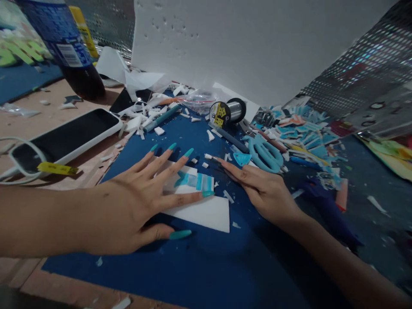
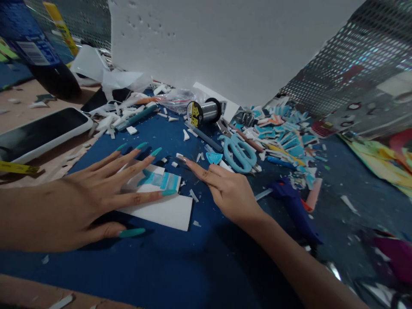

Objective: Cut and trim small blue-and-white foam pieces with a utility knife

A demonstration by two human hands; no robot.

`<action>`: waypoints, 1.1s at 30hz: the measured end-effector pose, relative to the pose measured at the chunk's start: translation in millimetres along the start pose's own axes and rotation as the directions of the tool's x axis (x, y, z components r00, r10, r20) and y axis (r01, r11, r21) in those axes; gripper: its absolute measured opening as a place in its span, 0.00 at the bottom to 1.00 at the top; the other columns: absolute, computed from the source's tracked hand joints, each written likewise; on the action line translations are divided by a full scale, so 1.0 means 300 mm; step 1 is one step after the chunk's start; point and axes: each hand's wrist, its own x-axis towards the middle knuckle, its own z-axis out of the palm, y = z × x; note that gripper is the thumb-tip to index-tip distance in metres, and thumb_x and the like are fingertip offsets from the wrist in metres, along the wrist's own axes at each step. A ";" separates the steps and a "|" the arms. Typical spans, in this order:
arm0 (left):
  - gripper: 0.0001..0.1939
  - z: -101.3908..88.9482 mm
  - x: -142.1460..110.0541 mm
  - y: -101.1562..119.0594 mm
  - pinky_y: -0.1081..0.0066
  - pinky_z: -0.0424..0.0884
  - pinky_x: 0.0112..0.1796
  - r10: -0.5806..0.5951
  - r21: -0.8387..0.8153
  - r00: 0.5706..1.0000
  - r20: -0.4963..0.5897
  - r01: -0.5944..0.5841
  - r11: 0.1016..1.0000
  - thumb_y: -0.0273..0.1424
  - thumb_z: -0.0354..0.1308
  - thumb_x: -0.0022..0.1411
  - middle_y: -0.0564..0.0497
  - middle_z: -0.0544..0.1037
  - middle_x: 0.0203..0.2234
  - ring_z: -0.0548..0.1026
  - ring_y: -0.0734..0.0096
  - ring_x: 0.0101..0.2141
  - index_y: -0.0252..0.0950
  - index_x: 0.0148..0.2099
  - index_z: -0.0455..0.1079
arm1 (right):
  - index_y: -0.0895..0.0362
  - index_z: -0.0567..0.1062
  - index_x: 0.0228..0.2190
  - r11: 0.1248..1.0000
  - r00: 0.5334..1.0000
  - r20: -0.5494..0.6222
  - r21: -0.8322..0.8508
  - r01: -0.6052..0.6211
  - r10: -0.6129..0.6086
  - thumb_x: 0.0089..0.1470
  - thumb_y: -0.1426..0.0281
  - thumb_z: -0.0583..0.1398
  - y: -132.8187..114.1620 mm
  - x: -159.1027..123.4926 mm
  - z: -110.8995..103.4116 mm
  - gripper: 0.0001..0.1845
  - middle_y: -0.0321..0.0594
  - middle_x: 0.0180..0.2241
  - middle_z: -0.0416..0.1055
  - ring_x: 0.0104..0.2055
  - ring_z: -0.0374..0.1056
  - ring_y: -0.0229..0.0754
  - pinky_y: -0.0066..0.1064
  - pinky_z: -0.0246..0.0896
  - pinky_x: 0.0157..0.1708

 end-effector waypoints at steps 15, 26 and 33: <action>0.48 -0.018 -0.007 -0.002 0.56 0.74 0.33 -0.242 0.175 0.939 -0.245 0.289 0.941 0.62 0.30 0.59 0.40 0.68 0.41 0.72 0.50 0.36 0.36 0.70 0.28 | 0.49 0.48 0.65 0.998 0.996 -0.074 -0.032 -0.059 0.057 0.52 0.53 0.61 -0.144 0.000 -0.038 0.46 0.32 0.25 0.57 0.20 0.53 0.35 0.26 0.55 0.16; 0.39 -0.018 -0.073 0.084 0.71 0.78 0.35 -0.070 -0.383 0.981 -0.181 -0.005 0.924 0.42 0.51 0.61 0.42 0.60 0.62 0.77 0.59 0.45 0.41 0.69 0.39 | 0.52 0.58 0.62 0.942 0.929 -0.251 -0.128 -0.311 0.273 0.56 0.67 0.60 -0.089 0.002 -0.028 0.34 0.32 0.24 0.60 0.18 0.55 0.32 0.27 0.59 0.19; 0.42 0.007 0.037 -0.030 0.55 0.70 0.53 -0.255 -0.284 0.937 -0.237 0.184 0.941 0.45 0.59 0.57 0.39 0.58 0.62 0.62 0.46 0.60 0.38 0.66 0.44 | 0.55 0.49 0.65 0.972 0.971 -0.074 0.075 -0.220 0.226 0.49 0.56 0.65 -0.151 -0.006 -0.039 0.50 0.35 0.28 0.61 0.21 0.54 0.34 0.26 0.56 0.17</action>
